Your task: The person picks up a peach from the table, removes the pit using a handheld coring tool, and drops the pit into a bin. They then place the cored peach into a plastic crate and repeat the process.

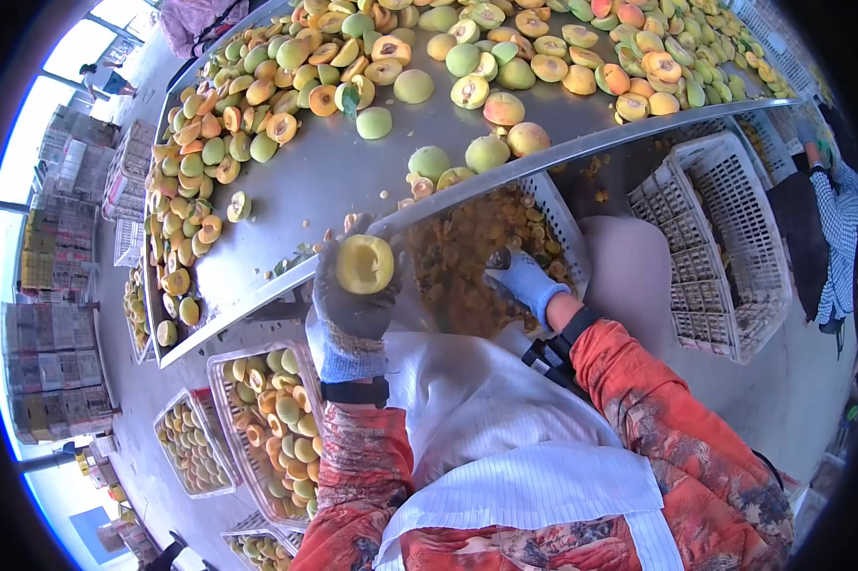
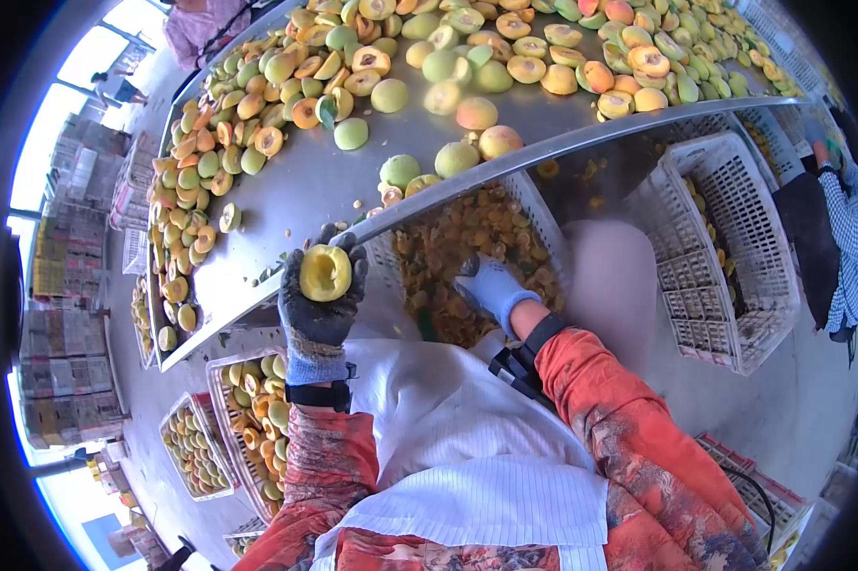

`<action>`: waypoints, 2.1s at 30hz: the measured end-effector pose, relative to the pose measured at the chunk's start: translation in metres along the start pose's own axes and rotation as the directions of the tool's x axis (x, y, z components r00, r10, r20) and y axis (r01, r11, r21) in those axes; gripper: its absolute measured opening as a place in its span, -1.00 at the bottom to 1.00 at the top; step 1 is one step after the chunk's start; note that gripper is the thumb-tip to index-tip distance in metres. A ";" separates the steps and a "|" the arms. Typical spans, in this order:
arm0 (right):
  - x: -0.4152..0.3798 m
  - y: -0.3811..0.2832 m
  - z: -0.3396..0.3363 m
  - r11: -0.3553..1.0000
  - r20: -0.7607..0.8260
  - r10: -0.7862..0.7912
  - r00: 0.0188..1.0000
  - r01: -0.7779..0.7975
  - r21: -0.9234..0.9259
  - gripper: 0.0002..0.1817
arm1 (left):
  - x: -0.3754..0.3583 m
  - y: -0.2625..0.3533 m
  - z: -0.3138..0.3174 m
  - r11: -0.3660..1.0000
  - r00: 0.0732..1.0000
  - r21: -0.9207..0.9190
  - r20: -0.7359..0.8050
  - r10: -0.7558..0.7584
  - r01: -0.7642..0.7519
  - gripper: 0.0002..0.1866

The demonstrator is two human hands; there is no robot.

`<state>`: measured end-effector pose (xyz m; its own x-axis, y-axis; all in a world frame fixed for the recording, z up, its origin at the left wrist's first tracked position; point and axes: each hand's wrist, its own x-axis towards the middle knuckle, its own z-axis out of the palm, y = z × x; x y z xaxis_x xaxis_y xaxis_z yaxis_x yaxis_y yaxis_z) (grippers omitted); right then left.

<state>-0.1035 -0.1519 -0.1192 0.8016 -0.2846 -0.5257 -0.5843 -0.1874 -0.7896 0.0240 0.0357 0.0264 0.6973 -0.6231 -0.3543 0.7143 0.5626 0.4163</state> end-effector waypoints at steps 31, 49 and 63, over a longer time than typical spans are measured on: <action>-0.020 -0.040 0.014 0.811 -0.102 -0.064 0.993 -0.008 -0.585 -0.39 | -0.030 0.014 0.000 0.995 0.980 0.055 -0.179 0.087 -0.078 -0.43; -0.141 -0.123 0.022 0.625 -0.165 -0.751 0.640 0.607 -0.491 -0.54 | -0.047 -0.026 0.004 0.997 0.995 0.050 0.091 0.049 -0.054 -0.41; -0.156 -0.116 0.009 0.792 -0.070 -0.588 0.806 0.591 0.154 -0.56 | -0.053 -0.039 0.018 0.975 0.992 -0.220 0.123 0.002 0.026 -0.47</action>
<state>-0.1596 -0.0776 0.0522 0.9807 -0.1849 0.0630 0.0308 -0.1716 -0.9847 -0.0422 0.0370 0.0444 0.6858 -0.6842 -0.2481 0.7276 0.6521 0.2132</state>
